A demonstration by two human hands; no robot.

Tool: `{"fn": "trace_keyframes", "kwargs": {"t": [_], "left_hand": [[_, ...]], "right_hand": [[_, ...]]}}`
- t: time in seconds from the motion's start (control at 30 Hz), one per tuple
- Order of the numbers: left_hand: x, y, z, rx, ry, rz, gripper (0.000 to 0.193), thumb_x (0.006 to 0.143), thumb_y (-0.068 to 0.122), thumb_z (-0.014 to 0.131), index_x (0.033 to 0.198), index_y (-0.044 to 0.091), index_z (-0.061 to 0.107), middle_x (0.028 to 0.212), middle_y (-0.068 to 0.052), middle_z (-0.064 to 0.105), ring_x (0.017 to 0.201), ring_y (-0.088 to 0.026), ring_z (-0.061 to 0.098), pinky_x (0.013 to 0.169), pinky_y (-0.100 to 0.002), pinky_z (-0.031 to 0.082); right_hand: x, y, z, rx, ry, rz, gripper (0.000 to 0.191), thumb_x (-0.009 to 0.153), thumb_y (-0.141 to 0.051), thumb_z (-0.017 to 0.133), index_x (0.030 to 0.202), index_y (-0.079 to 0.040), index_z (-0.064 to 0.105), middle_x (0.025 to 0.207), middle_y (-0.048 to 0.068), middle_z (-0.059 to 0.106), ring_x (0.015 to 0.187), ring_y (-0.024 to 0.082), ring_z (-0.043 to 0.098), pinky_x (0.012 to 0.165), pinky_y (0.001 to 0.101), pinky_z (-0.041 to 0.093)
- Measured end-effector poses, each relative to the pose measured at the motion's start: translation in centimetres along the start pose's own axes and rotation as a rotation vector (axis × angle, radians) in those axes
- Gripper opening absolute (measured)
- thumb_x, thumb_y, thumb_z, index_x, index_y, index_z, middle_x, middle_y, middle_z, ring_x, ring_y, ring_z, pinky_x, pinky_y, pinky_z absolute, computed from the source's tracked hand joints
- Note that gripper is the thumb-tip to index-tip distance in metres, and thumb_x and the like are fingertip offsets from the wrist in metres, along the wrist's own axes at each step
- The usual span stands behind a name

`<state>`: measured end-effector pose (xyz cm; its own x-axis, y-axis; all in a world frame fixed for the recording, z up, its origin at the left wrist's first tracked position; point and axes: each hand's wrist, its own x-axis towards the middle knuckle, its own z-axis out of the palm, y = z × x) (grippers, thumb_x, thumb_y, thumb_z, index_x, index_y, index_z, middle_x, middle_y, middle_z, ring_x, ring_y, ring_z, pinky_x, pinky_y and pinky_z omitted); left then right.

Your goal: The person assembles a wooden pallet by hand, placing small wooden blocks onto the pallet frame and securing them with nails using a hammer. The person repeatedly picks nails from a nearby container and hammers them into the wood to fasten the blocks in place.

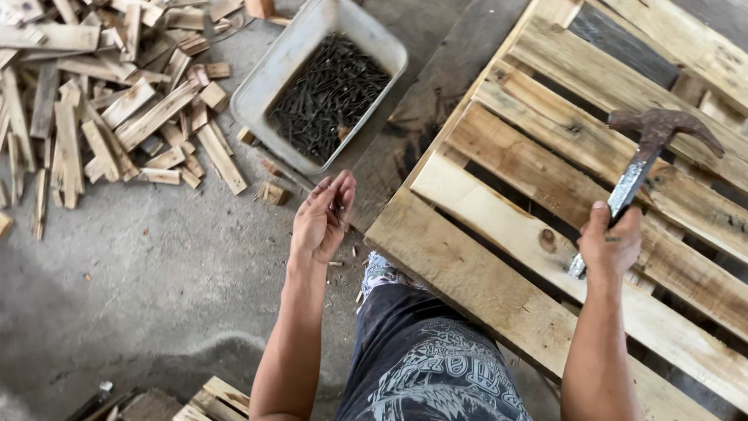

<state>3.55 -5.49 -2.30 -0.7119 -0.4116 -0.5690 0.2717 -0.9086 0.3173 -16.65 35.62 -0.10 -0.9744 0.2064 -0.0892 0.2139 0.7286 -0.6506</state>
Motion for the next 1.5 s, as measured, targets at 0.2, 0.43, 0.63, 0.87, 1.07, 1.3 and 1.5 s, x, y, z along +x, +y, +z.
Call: {"fn": "trace_keyframes", "kwargs": {"t": [0.2, 0.43, 0.63, 0.87, 1.07, 1.3, 1.5], "left_hand": [[-0.3, -2.2, -7.2, 0.107, 0.07, 0.131, 0.027, 0.114, 0.018, 0.049, 0.112, -0.004, 0.063, 0.097, -0.017, 0.066, 0.059, -0.012, 0.062, 0.044, -0.023, 0.053], [-6.1, -4.8, -10.3, 0.826, 0.393, 0.133, 0.023, 0.101, 0.012, 0.047, 0.123, 0.008, 0.048, 0.092, -0.013, 0.065, 0.052, -0.011, 0.05, 0.037, -0.025, 0.038], [-10.4, -5.1, -9.2, 1.162, 0.274, 0.189, 0.02, 0.097, 0.005, 0.054, 0.116, 0.003, 0.046, 0.09, -0.015, 0.069, 0.061, -0.015, 0.065, 0.047, -0.024, 0.054], [-10.4, -4.3, -7.4, 0.733, 0.006, 0.084, 0.022, 0.095, 0.003, 0.066, 0.116, 0.001, 0.061, 0.092, -0.013, 0.075, 0.056, -0.008, 0.056, 0.044, -0.021, 0.044], [-9.4, -3.5, -3.1, 1.068, -0.295, 0.207, 0.025, 0.105, 0.017, 0.047, 0.119, 0.005, 0.064, 0.101, -0.007, 0.079, 0.052, -0.008, 0.052, 0.041, -0.023, 0.042], [-4.9, -2.2, 1.0, 1.739, -0.547, 0.452, 0.026, 0.107, 0.025, 0.054, 0.108, 0.001, 0.065, 0.09, -0.013, 0.074, 0.074, -0.023, 0.073, 0.064, -0.038, 0.057], [-3.0, -1.1, 1.8, 1.749, -0.75, 0.614, 0.02, 0.096, 0.018, 0.071, 0.099, -0.001, 0.067, 0.098, -0.014, 0.066, 0.084, -0.035, 0.069, 0.072, -0.044, 0.054]], "right_hand": [[0.5, 0.0, -1.2, 0.358, -0.117, -0.029, 0.017, 0.114, -0.025, 0.06, 0.117, -0.011, 0.051, 0.085, 0.005, 0.062, 0.063, 0.011, 0.06, 0.05, 0.0266, 0.051], [-5.9, 1.9, -5.8, 0.634, -0.046, -0.323, 0.016, 0.118, -0.008, 0.053, 0.128, -0.004, 0.041, 0.099, 0.005, 0.06, 0.067, 0.014, 0.059, 0.059, 0.0296, 0.057], [-14.2, 2.4, -9.3, 0.84, -0.186, -0.055, 0.022, 0.113, -0.017, 0.051, 0.132, -0.008, 0.046, 0.076, 0.0, 0.049, 0.059, 0.009, 0.049, 0.047, 0.0244, 0.045], [-23.1, 6.2, -7.0, 0.493, -0.529, -0.084, 0.025, 0.096, -0.026, 0.055, 0.11, -0.006, 0.051, 0.064, 0.005, 0.058, 0.042, 0.014, 0.053, 0.033, 0.0323, 0.048], [-26.2, 9.6, -3.2, 0.162, -0.413, -0.113, 0.027, 0.098, -0.024, 0.062, 0.103, -0.001, 0.048, 0.058, 0.005, 0.055, 0.044, 0.015, 0.053, 0.038, 0.0327, 0.043], [-28.4, 11.0, -0.2, 0.567, -0.366, 0.146, 0.019, 0.101, -0.022, 0.057, 0.11, -0.006, 0.051, 0.066, 0.003, 0.052, 0.048, 0.013, 0.051, 0.042, 0.0288, 0.042], [-29.8, 10.2, 0.0, 0.755, -0.321, 0.29, 0.018, 0.1, -0.021, 0.061, 0.11, -0.008, 0.053, 0.071, 0.003, 0.052, 0.05, 0.013, 0.05, 0.043, 0.0275, 0.041]]}}
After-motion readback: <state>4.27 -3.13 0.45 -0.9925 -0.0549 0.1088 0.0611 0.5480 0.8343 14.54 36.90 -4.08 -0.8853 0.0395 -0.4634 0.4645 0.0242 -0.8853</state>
